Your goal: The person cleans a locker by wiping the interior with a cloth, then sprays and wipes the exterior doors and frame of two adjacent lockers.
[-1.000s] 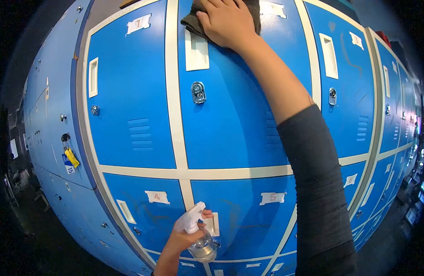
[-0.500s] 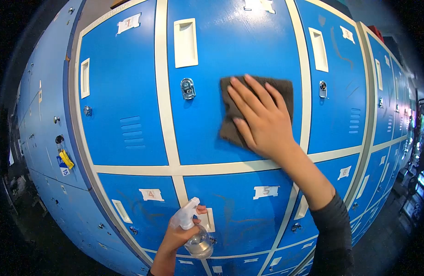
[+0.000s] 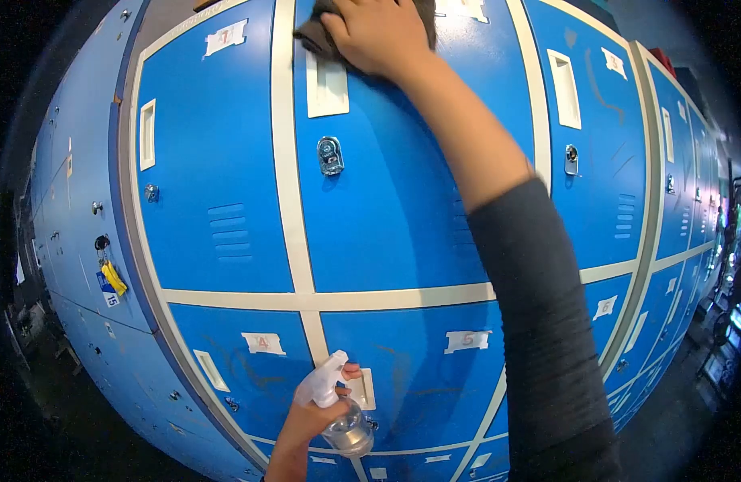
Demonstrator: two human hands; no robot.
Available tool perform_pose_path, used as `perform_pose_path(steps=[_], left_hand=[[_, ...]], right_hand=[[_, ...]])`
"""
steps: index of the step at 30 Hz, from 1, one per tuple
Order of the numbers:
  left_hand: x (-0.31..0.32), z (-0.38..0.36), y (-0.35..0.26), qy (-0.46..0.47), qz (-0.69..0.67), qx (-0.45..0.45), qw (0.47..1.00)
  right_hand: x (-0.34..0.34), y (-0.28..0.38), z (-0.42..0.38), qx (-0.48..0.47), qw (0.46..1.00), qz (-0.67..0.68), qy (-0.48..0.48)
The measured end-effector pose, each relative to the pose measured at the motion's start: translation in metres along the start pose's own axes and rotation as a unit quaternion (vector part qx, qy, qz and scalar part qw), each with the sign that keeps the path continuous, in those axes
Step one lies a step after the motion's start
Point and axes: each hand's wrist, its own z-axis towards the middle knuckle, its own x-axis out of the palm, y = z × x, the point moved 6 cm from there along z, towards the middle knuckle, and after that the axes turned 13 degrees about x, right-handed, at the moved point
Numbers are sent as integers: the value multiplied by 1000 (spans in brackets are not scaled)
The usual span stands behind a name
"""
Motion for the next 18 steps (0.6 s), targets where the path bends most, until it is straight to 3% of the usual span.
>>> perform_pose_path(steps=[4,10,14,18], left_hand=[[-1,-1,4,1,-10,-13,1000],[-1,-1,-2,9,-7,-6,1000],[-1,-1,-2,14,-15,-12,1000],[-1,-1,0,10,-28,-28,999]], right_hand=[[-34,3,-80,40,999,-18,-6],[-105,20,-199,90,979,-31,180],[-102,14,-188,76,978,-33,194],[-68,-9,-123,24,993,-33,114]])
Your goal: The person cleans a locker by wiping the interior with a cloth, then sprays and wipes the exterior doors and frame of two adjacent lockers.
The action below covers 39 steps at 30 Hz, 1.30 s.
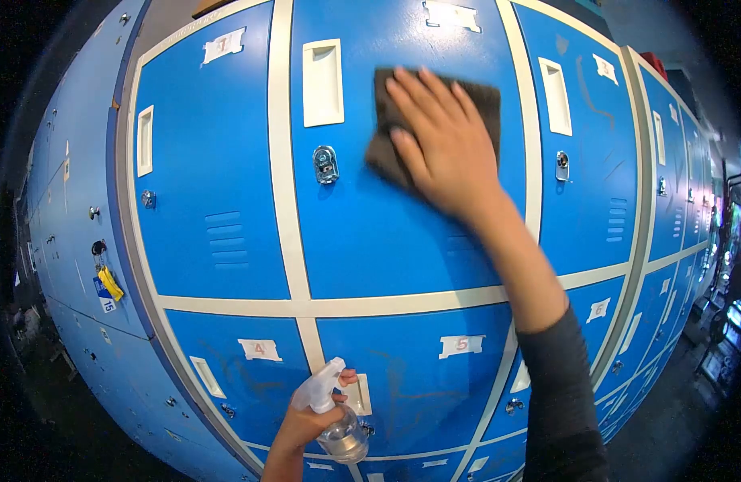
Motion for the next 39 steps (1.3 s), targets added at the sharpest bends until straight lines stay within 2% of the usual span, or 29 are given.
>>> perform_pose_path(steps=[4,6,8,12,14,15,20,24,30,32,36,39], left_hand=[[0,1,5,-8,22,-12,1000],[0,1,6,-20,23,-10,999],[-1,1,7,-19,17,-7,1000],[0,1,3,-26,7,-11,1000],[-1,1,5,-25,24,-29,999],[-1,1,6,-24,31,-37,999],[2,0,-2,-26,24,-11,999],[2,0,-2,-21,13,-11,1000],[0,1,7,-29,29,-47,998],[0,1,7,-30,33,-47,998],[0,-1,6,-53,-24,-43,997],[1,-2,4,-49,-27,-29,998]], right_hand=[[25,-30,92,-41,994,-29,-96],[21,-36,127,10,994,-26,-108],[29,-40,145,23,990,-59,-127],[25,-35,122,35,988,-78,-127],[16,-25,90,33,996,-16,-75],[22,-26,68,-13,988,-58,-144],[-12,4,-43,30,998,-20,54],[-20,7,-96,18,988,-14,152],[-11,-18,-28,12,998,-55,29],[-3,-37,12,5,995,-72,-63],[6,-85,102,80,975,-149,-143],[11,-107,135,91,971,-142,-169]])
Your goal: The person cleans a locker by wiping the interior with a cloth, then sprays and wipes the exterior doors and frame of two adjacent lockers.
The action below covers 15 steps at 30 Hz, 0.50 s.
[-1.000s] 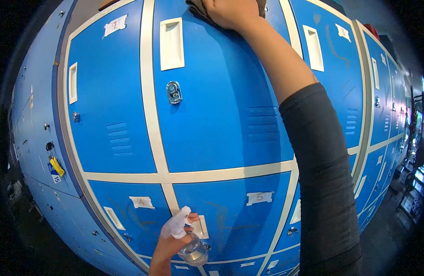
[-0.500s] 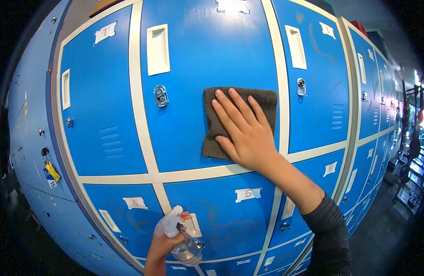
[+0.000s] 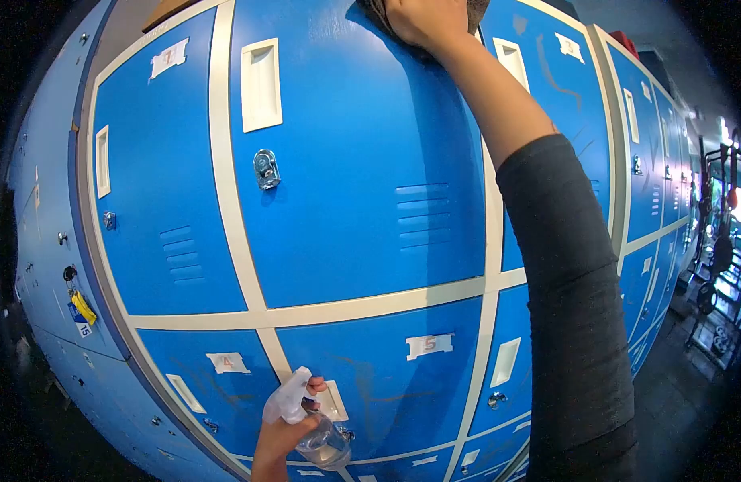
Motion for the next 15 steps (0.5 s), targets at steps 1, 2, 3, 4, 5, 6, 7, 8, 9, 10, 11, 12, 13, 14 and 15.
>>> perform_pose_path(steps=[1,2,3,4,5,6,7,8,9,10,11,12,13,14,15], left_hand=[[-1,0,2,1,5,2,1000],[-3,0,6,4,10,2,1000],[-3,0,8,6,14,3,1000],[-1,0,7,1,18,-2,1000],[1,1,2,-5,24,-6,1000],[1,1,0,-11,30,-10,999],[1,1,-1,-10,35,-12,999],[1,1,0,-9,40,-13,999],[1,2,1,-7,45,-14,999],[1,2,2,-4,46,-13,999],[1,2,3,-1,48,-13,999],[0,2,3,2,50,-12,999],[0,1,3,10,53,-10,998],[0,2,2,17,57,-7,998],[0,2,1,23,60,-4,998]], right_hand=[[3,0,1,-6,1000,-14,-9],[5,-2,0,-11,999,-30,-17],[2,-3,-6,-23,1000,6,17],[-6,-3,-16,-36,997,43,50],[-15,-2,-27,-48,992,80,83],[-21,-5,-42,-57,991,86,86],[-26,-8,-60,-65,990,91,89],[-37,-8,-78,-65,990,87,94],[-52,-7,-98,-65,990,81,99],[-67,-4,-117,-60,986,83,129],[-84,-1,-137,-55,982,83,158],[-99,2,-159,-52,977,83,191],[-112,4,-179,-48,970,83,224],[-124,5,-199,-51,964,80,248],[-133,4,-214,-54,958,79,272]])
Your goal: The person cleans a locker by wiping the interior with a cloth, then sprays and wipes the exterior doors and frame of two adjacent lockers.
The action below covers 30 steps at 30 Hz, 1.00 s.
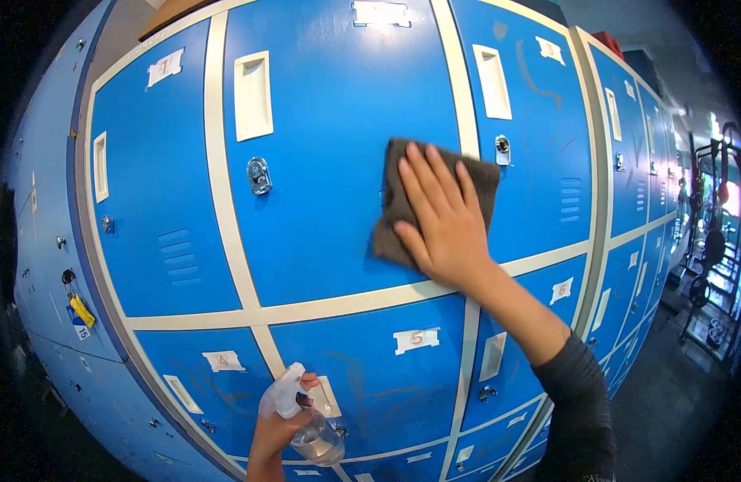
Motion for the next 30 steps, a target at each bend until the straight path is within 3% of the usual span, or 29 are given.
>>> perform_pose_path(steps=[4,9,12,13,14,16,24,28,30], left_hand=[[0,0,-1,-7,0,-9,1000],[0,-1,-1,-26,-10,-12,1000],[-1,-2,2,-11,-12,-23,1000],[-1,-1,1,-12,-13,-17,1000],[-1,-2,-1,-11,-13,-13,1000],[-1,-2,-2,-10,-18,-4,1000],[0,0,-2,-9,5,-14,1000],[1,0,-1,-3,-10,-13,1000],[-1,1,-1,7,-14,-4,1000]], right_hand=[[-3,-11,15,-1,1000,-4,-18],[3,-59,131,63,976,-30,-205],[3,-84,205,2,952,-131,-276],[-2,-79,221,32,973,-109,-201],[-7,-82,234,72,979,-39,-189],[-9,-83,248,31,981,-29,-187],[6,-58,150,24,973,0,-230],[2,-2,56,14,995,15,-94],[4,27,14,-35,999,30,-8]])
